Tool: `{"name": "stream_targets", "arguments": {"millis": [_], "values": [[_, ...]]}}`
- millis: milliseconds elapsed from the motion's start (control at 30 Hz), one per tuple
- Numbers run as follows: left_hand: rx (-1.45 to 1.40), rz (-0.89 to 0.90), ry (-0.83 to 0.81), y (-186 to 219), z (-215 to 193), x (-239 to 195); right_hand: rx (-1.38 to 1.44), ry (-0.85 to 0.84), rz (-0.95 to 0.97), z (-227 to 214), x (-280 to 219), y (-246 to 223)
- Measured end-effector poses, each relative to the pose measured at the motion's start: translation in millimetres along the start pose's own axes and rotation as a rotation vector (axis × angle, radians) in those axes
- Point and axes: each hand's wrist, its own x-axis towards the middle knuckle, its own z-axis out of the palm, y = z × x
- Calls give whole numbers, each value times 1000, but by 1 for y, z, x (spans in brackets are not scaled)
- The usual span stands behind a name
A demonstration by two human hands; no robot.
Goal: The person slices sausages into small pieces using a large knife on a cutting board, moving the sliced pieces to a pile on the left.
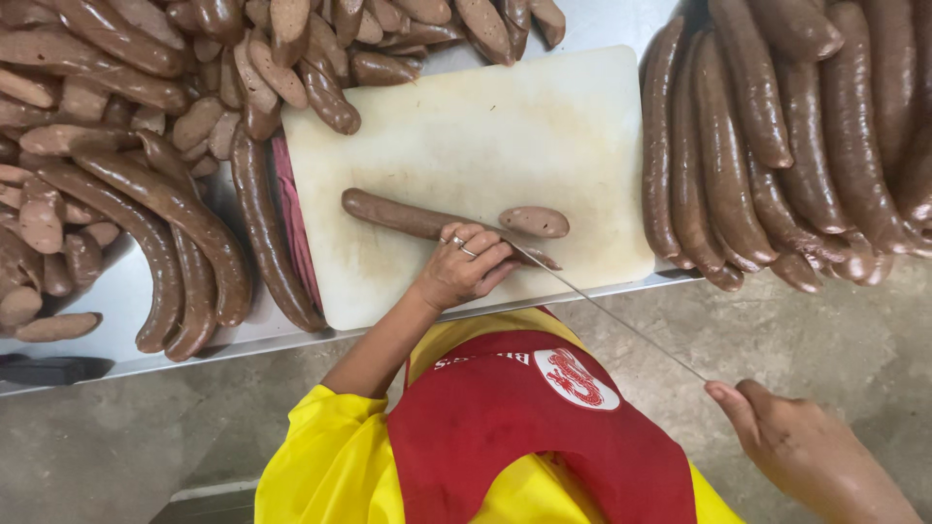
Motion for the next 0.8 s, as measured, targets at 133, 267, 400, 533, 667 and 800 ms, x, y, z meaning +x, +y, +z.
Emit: {"name": "stream_targets", "arguments": {"millis": [133, 267, 400, 533, 667, 800], "values": [[-28, -4, 5, -2, 0, 0, 65, 45, -103, 23, 27, -17], [-22, -20, 15, -1, -1, 1, 294, 63, -230, 41, 96, -115], [-36, 5, -1, -1, -7, -3, 329, 111, -301, 21, 102, -164], [46, -39, 28, -7, -24, -13, 294, 33, -196, -3, 67, -124], [-3, -26, 30, -15, -28, -17, -5, 1, -8, -6, 7, -48], [-41, -69, -28, -18, -22, -15, -95, -50, 82, 4, 2, -32]]}}
